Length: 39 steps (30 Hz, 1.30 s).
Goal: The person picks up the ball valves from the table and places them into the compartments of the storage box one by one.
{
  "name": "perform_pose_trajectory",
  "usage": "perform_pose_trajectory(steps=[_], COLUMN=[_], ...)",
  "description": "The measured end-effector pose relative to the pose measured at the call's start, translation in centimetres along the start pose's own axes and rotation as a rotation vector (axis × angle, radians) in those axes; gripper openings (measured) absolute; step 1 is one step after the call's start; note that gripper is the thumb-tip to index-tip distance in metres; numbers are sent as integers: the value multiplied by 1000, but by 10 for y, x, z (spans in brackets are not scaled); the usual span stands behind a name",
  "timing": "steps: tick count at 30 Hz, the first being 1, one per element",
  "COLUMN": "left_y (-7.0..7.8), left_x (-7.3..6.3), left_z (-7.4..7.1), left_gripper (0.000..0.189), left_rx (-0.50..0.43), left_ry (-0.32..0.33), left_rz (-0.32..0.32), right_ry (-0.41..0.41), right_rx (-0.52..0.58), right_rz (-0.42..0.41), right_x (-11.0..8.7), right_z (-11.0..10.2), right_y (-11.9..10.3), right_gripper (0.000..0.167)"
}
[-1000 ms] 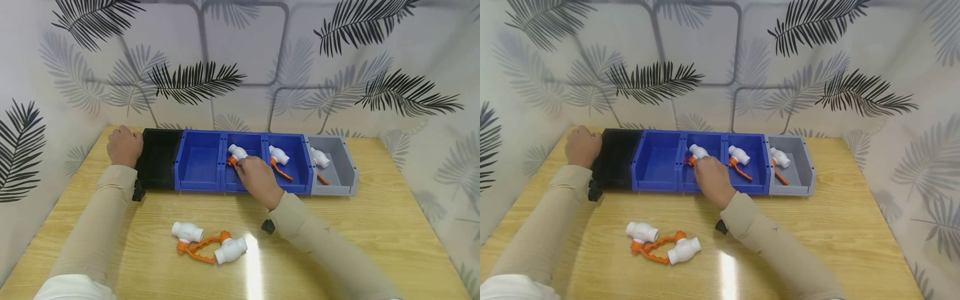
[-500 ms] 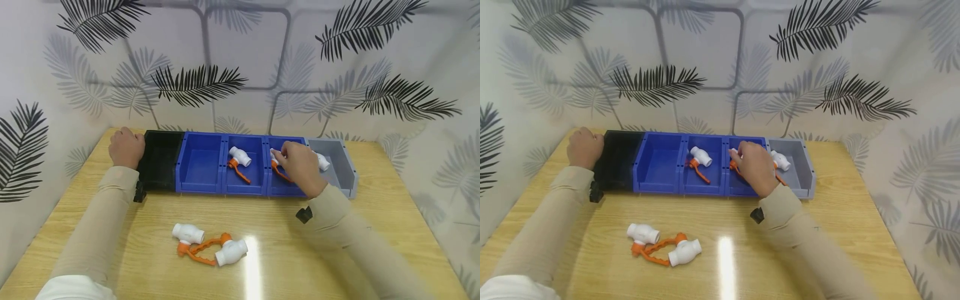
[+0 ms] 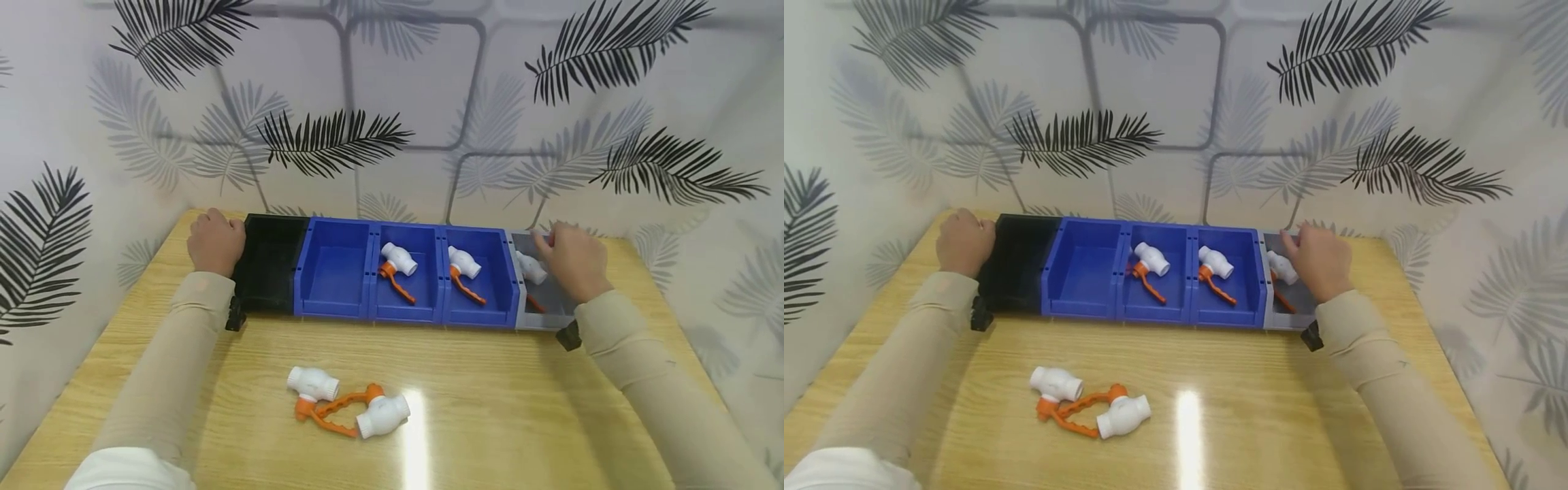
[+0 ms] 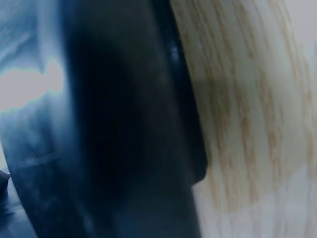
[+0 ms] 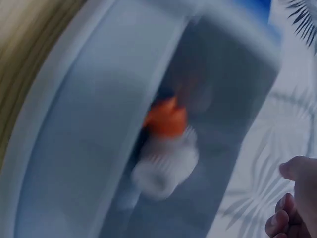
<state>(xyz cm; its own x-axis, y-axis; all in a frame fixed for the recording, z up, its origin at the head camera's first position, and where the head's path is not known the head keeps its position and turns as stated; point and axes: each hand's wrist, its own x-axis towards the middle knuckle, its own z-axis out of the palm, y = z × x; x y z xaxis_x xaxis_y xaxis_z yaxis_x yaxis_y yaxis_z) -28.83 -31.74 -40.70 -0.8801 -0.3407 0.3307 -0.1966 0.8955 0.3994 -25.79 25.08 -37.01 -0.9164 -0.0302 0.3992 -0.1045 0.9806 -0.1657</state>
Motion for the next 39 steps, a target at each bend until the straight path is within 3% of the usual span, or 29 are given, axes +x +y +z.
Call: perform_pose_trajectory(steps=[2,7,16,25,32,39], left_y=[-1,-1,-1,-3,-3,-2], left_x=[0,0,-2,2,4,2], left_z=[1,2,5,5,3,2], left_gripper=[31,30,30,30,26,29], left_rx=[1,0,3,3,0,-18], left_ry=[1,14,15,21,76,17], left_rz=[6,8,6,-1,22,3], right_ry=[18,-44,-101,-144,-155,-132], right_rx=[-25,-70,-12,-21,-29,-13], right_rz=[1,21,76,114,122,147], right_x=[2,7,6,15,18,13], right_z=[3,11,28,29,27,31], right_y=[12,33,60,72,71,72], right_gripper=[47,53,54,59,59,54])
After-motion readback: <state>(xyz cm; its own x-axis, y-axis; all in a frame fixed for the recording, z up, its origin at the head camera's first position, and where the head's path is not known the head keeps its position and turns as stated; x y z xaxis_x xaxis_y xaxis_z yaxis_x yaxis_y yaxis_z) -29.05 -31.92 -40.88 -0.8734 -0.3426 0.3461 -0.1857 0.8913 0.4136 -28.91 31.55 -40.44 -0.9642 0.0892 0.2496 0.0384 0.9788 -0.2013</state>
